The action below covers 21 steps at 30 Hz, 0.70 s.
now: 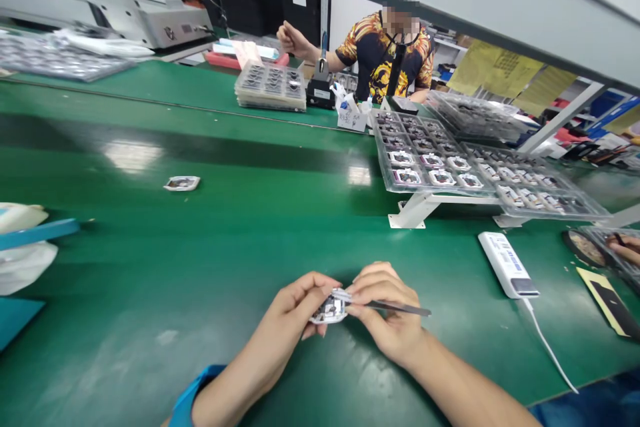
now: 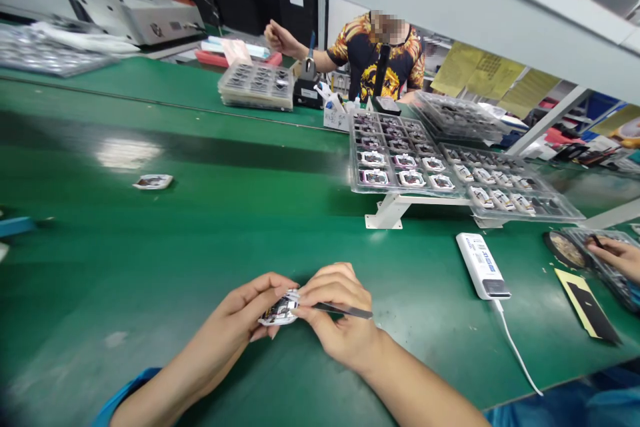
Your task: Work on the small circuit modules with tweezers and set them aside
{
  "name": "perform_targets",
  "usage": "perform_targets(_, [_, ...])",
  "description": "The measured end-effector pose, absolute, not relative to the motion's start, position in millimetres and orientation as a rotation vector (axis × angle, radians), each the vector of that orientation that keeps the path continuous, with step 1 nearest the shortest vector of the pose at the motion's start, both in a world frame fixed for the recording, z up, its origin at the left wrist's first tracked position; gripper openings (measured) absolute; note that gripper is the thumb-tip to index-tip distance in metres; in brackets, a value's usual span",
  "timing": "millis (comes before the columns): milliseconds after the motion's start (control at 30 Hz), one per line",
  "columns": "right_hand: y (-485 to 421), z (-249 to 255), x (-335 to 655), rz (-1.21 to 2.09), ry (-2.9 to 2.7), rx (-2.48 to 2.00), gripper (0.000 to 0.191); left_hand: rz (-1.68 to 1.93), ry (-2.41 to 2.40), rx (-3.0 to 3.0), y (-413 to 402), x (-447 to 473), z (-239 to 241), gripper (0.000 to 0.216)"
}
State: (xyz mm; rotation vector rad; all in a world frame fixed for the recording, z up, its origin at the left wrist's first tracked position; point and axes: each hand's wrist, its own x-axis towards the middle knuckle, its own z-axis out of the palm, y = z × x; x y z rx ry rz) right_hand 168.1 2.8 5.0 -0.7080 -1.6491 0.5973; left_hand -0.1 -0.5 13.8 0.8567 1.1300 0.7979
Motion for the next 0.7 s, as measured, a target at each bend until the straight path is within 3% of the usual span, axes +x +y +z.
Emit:
perform_targets(233, [6.0,2.9,168.8,0.649,-1.636,-0.721,0.006,0.787,1.127,0.844,-0.9,-1.3,14.2,0.033])
perform_targets(500, [3.8,-2.7,168.2,0.958,-1.425,-0.813,0.012,0.797,1.143,0.868,0.5,0.5,13.9,0.036])
perform_targets(700, [1.7,2.0,169.2,0.93,-1.48,-0.866,0.013,0.778,1.162,0.929,1.9,2.6,13.1,0.036])
